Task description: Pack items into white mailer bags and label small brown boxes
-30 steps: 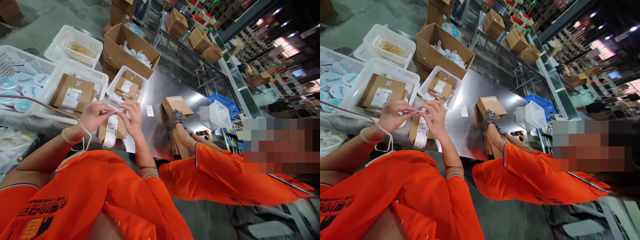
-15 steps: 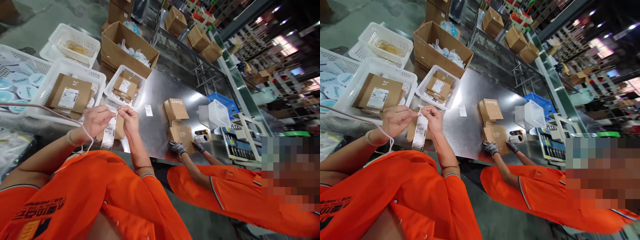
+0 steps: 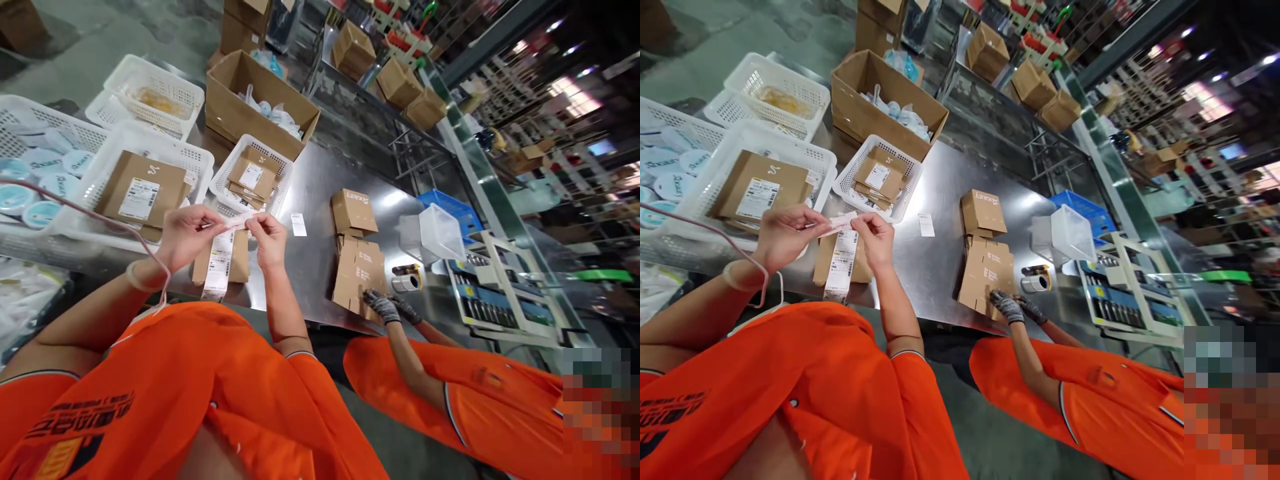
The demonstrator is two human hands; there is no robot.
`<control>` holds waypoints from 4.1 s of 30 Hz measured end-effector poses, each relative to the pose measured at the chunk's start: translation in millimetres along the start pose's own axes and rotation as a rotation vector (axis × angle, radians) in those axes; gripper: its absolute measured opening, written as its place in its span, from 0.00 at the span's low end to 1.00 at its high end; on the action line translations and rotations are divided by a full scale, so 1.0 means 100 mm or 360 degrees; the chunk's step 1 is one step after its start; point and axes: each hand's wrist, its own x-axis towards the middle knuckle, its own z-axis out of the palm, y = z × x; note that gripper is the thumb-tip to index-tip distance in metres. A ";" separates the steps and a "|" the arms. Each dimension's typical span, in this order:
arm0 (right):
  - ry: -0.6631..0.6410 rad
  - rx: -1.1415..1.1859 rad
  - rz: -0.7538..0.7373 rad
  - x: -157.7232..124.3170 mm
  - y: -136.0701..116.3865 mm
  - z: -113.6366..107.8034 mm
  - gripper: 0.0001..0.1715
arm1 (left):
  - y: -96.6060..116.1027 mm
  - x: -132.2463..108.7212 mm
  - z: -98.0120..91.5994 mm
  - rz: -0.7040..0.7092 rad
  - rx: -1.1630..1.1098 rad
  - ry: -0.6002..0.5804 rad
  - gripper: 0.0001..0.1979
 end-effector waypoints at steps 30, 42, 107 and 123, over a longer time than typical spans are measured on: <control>-0.0384 -0.0861 -0.0588 0.02 -0.05 -0.02 0.18 | 0.04 0.00 -0.03 0.0494 0.0477 -0.0291 0.17; 0.0007 -0.0246 -0.0131 -0.04 0.06 -0.08 0.27 | -0.13 0.02 0.02 0.0008 -0.0028 -0.0165 0.20; 0.0532 -0.0257 -0.0224 0.02 0.04 -0.15 0.32 | -0.28 0.19 -0.29 0.0237 -0.0677 -0.0077 0.24; -0.0090 -0.0393 -0.0329 -0.04 0.02 0.17 0.23 | -0.02 0.01 -0.31 -0.0269 -0.0365 -0.0492 0.23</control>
